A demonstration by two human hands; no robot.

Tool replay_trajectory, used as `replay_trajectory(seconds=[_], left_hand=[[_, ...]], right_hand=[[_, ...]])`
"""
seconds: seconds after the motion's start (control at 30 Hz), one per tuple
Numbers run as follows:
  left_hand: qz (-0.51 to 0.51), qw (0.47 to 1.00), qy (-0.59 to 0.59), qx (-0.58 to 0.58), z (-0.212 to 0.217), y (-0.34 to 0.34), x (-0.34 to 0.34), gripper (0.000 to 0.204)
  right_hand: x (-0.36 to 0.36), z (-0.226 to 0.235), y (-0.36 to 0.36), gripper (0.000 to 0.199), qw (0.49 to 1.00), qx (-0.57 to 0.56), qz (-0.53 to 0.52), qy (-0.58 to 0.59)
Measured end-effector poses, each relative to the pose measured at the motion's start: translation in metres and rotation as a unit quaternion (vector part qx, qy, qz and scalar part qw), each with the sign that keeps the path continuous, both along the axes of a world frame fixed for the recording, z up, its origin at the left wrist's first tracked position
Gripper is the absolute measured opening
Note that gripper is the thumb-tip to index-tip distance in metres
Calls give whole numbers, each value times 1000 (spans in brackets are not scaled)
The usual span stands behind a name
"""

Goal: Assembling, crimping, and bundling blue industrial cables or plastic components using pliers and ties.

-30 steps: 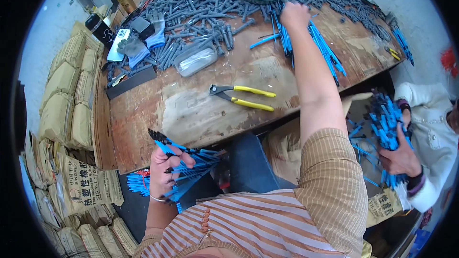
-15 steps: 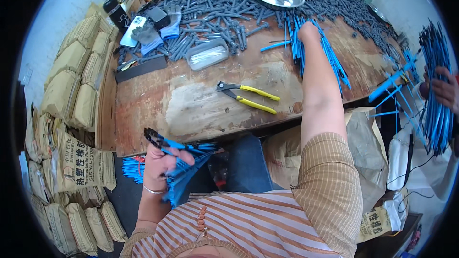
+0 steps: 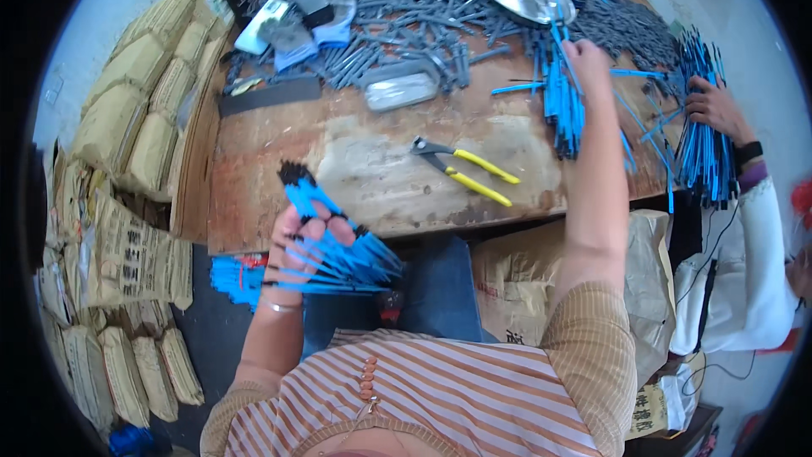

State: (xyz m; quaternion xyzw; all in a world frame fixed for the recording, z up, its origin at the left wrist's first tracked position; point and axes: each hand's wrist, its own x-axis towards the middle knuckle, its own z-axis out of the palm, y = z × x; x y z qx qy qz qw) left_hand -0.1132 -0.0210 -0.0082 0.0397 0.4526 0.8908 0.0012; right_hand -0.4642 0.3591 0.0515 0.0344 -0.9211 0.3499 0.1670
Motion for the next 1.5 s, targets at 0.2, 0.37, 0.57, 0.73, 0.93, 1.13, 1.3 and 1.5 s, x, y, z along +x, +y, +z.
replay_trajectory(seconds=[0.2,0.37,0.57,0.73,0.93,1.13,1.3,1.5], left_hand=[[19,995,-47,90,-8,-8,-6,24],[-6,990,10,142,-6,1,-5,20],[-43,984,8,175,7,18,7,21],[-8,994,-1,105,7,30,19,23],[57,997,23,-46,5,41,25,21],[134,988,-1,-78,10,59,9,19],[75,973,-21,-219,-9,41,36,19],[43,995,-56,-76,-23,39,45,20]], right_hand=[[212,57,-135,13,889,-270,357,-90],[291,9,-182,13,871,0,491,-13],[321,-33,-185,12,930,-28,366,-34],[340,-38,-177,13,923,9,384,-34],[316,-7,-153,20,933,-75,349,-55],[273,34,-192,31,853,-193,462,148],[308,21,-215,42,817,79,524,227],[233,13,-219,23,847,-40,530,20]])
